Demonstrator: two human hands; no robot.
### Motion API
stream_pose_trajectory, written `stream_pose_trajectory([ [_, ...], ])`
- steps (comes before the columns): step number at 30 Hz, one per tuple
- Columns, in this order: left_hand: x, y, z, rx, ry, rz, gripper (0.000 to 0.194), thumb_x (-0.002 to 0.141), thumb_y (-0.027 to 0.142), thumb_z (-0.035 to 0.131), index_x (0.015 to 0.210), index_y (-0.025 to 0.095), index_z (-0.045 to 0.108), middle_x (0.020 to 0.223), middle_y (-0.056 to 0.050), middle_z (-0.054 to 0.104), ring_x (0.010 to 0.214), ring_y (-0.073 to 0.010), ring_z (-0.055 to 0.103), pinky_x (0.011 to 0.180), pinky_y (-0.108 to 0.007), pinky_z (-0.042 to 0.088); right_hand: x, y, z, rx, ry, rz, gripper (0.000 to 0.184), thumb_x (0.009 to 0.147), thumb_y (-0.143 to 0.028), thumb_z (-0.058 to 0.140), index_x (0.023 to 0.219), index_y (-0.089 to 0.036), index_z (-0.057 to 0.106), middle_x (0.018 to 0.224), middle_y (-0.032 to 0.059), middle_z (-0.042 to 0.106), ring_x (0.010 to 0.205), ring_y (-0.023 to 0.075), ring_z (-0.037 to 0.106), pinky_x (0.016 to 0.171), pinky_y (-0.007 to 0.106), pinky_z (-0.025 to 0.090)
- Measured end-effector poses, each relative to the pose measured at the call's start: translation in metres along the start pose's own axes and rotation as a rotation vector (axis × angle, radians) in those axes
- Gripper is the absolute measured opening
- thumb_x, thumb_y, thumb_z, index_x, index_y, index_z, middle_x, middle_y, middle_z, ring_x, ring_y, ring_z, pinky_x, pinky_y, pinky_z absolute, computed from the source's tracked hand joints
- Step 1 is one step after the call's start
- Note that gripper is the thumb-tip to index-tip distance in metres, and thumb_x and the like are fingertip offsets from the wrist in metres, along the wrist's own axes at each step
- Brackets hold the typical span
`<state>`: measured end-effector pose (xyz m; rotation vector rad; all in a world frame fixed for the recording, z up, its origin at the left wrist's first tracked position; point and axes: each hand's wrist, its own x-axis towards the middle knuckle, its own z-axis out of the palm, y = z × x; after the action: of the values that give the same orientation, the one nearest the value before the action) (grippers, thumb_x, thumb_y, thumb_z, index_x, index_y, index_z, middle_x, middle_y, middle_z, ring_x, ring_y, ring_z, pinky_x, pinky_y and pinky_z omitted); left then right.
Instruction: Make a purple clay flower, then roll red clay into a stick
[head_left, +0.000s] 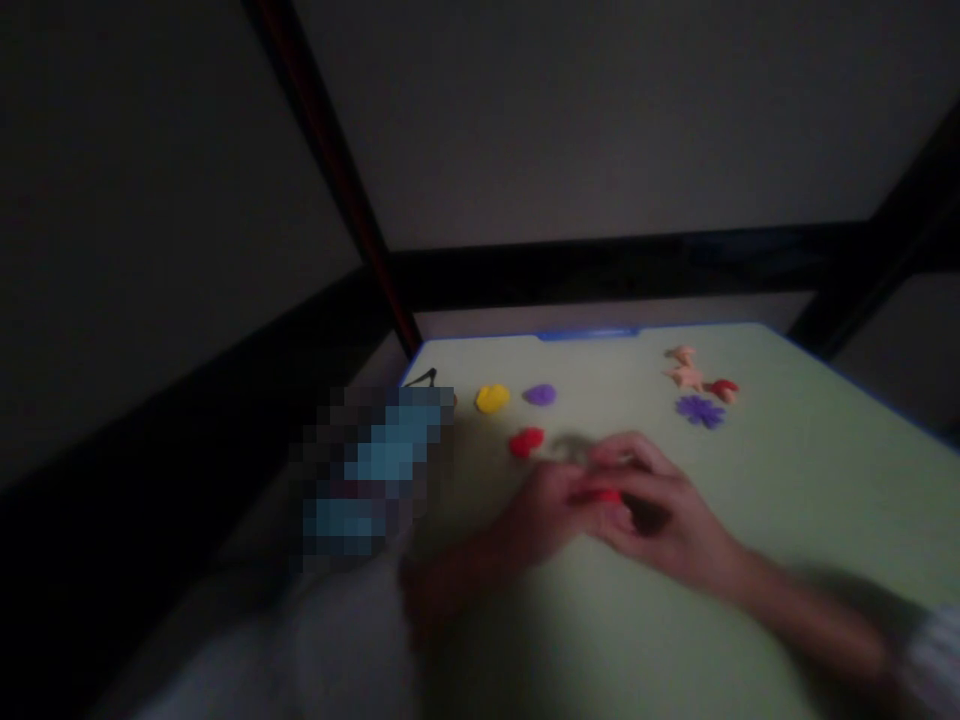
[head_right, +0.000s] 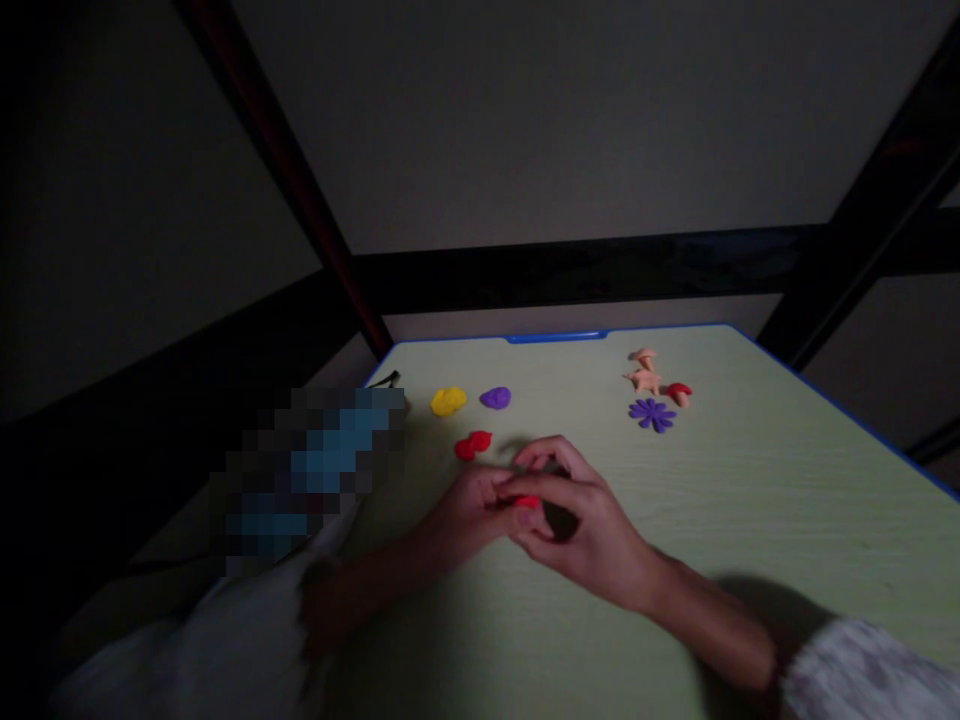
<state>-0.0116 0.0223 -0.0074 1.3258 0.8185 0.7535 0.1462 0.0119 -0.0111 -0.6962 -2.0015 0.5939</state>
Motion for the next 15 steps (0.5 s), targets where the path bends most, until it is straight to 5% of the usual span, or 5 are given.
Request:
stream_pose_trajectory([
  [4, 0.0011, -0.0018, 0.0021, -0.085, 0.055, 0.019, 0.01, 0.073, 0.022, 0.061, 0.074, 0.017, 0.07, 0.071, -0.002, 0.07, 0.071, -0.0171, 0.065, 0.072, -0.03, 0.05, 0.0017, 0.0012, -0.0037, 0.114, 0.005, 0.106, 0.053, 0.074, -0.015, 0.067, 0.122, -0.028, 0.048, 0.114, 0.0068, 0.047, 0.108, 0.0209, 0.051, 0.089, 0.036, 0.047],
  [15, -0.0016, -0.0049, 0.0069, -0.301, 0.018, 0.047, 0.023, 0.083, 0.027, 0.051, 0.094, 0.016, 0.068, 0.085, -0.003, 0.073, 0.081, -0.0193, 0.069, 0.083, -0.035, 0.048, 0.0058, 0.0052, -0.0058, 0.429, 0.21, 0.42, 0.018, 0.081, -0.03, 0.06, 0.098, -0.023, 0.059, 0.092, 0.0027, 0.056, 0.073, 0.013, 0.057, 0.056, 0.022, 0.049],
])
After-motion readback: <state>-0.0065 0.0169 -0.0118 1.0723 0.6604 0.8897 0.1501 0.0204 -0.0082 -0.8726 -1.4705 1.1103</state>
